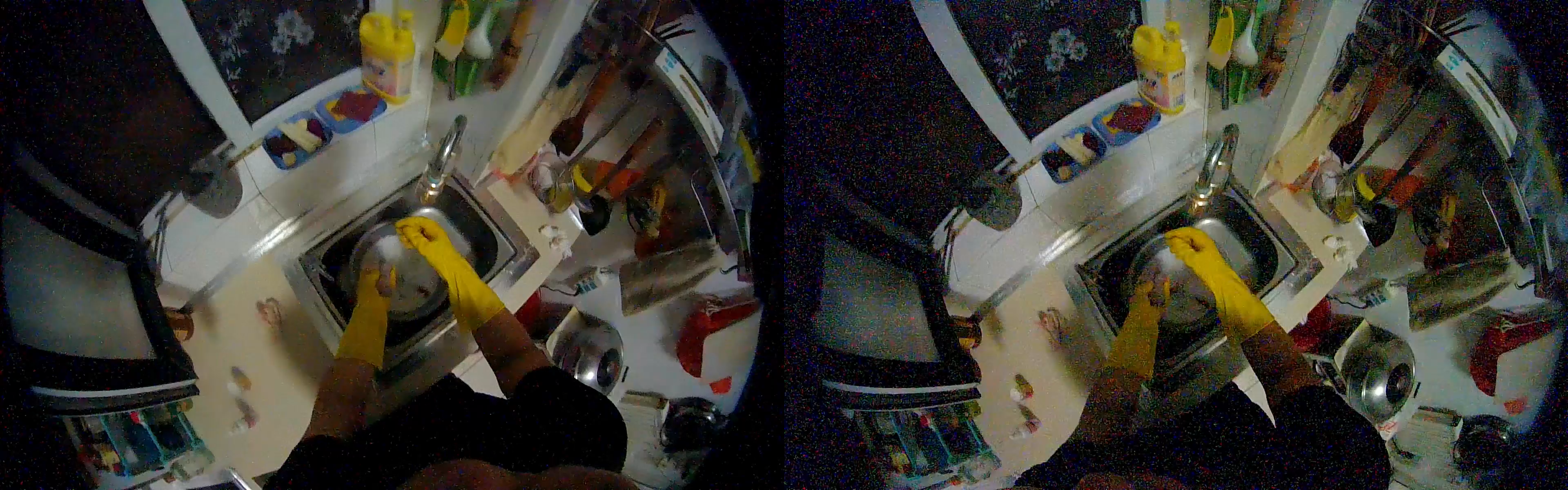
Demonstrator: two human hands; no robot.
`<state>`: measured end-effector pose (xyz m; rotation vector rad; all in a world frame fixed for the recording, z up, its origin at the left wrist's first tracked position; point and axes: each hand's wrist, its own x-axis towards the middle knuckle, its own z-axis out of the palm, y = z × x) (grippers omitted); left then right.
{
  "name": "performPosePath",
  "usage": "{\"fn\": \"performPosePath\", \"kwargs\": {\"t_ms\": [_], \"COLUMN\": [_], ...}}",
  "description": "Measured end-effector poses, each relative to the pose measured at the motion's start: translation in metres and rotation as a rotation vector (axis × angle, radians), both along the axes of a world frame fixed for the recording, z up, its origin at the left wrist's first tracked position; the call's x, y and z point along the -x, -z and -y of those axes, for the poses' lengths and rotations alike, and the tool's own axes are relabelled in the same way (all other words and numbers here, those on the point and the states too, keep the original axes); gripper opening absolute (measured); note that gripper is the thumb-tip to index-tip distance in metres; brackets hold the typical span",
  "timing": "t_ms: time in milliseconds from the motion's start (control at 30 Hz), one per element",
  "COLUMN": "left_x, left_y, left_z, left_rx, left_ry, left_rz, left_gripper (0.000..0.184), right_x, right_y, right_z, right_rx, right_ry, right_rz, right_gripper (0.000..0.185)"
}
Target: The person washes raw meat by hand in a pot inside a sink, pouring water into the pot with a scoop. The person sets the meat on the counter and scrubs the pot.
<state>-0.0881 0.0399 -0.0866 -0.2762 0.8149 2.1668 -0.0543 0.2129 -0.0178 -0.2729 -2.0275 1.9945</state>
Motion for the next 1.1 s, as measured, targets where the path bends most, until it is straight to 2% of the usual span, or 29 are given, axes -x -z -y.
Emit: {"fn": "performPosePath", "kwargs": {"t_ms": [67,133,167,200,267,333,400,433,467,500,533,567,600,633,667,700,767,800,867,1000,1100], "left_x": [-0.001,-0.001,0.001,0.004,0.005,-0.001,-0.012,-0.018,-0.022,-0.013,-0.005,0.001,0.001,-0.005,-0.01,-0.009,-0.005,-0.006,-0.011,-0.013,-0.001], "left_y": [0.005,0.008,0.01,0.011,0.01,-0.007,-0.044,-0.061,-0.068,-0.025,0.016,0.03,0.044,0.031,0.026,0.031,0.047,0.037,-0.006,-0.023,0.015], "left_z": [0.006,0.013,0.013,0.013,0.014,0.013,0.012,0.011,0.011,0.01,0.01,0.011,0.014,0.015,0.015,0.015,0.013,0.012,0.008,0.008,0.003], "left_rx": [0.069,0.121,0.132,0.144,0.164,0.155,0.136,0.137,0.14,0.186,0.232,0.333,0.336,0.211,0.084,0.085,0.054,0.053,-0.097,-0.146,-0.305], "left_ry": [-0.021,-0.028,-0.034,-0.033,-0.03,-0.046,-0.082,-0.091,-0.094,-0.037,0.019,0.13,0.112,0.111,0.112,0.103,0.141,0.136,0.019,-0.049,0.07], "left_rz": [0.018,0.026,0.029,0.04,0.063,0.105,0.148,0.153,0.143,0.092,0.04,-0.052,-0.05,-0.012,0.026,0.028,0.131,0.133,0.423,0.355,0.211], "left_gripper": [0.038,0.035,0.033,0.032,0.029,0.027,0.026,0.026,0.025,0.025,0.024,0.023,0.023,0.023,0.023,0.023,0.025,0.025,0.027,0.031,0.031], "right_x": [-0.021,-0.056,-0.052,-0.045,-0.04,-0.017,0.014,0.032,0.054,0.094,0.124,0.155,0.178,0.2,0.213,0.227,0.257,0.271,0.271,0.258,0.247], "right_y": [0.043,0.079,0.065,0.051,-0.055,-0.11,-0.194,-0.24,-0.271,-0.277,-0.292,-0.309,-0.317,-0.327,-0.332,-0.337,-0.321,-0.31,-0.309,-0.319,-0.32], "right_z": [-0.013,-0.01,-0.013,-0.015,0.008,-0.007,-0.01,-0.011,-0.025,-0.048,-0.07,-0.092,-0.105,-0.116,-0.124,-0.131,-0.177,-0.198,-0.202,-0.19,-0.183], "right_rx": [0.169,-0.757,-1.229,-1.233,-0.666,-0.728,-0.844,-0.703,-0.713,-0.856,-0.949,-1.197,-1.25,-1.304,-1.229,-1.159,-1.138,-1.128,-1.164,-1.269,-1.342], "right_ry": [-0.032,-0.096,-0.113,-0.107,-0.033,-0.142,0.079,0.169,0.214,0.443,0.54,0.715,0.756,0.793,0.732,0.675,0.544,0.479,0.43,0.407,0.394], "right_rz": [-0.134,0.462,0.768,0.765,0.654,0.174,-0.034,-0.002,-0.081,-0.292,-0.304,-0.425,-0.337,-0.247,-0.103,0.045,0.047,0.048,0.107,0.155,0.159], "right_gripper": [0.039,0.031,0.029,0.029,0.022,0.016,0.014,0.015,0.019,0.025,0.035,0.037,0.039,0.041,0.042,0.042,0.042,0.042,0.041,0.04,0.039]}}
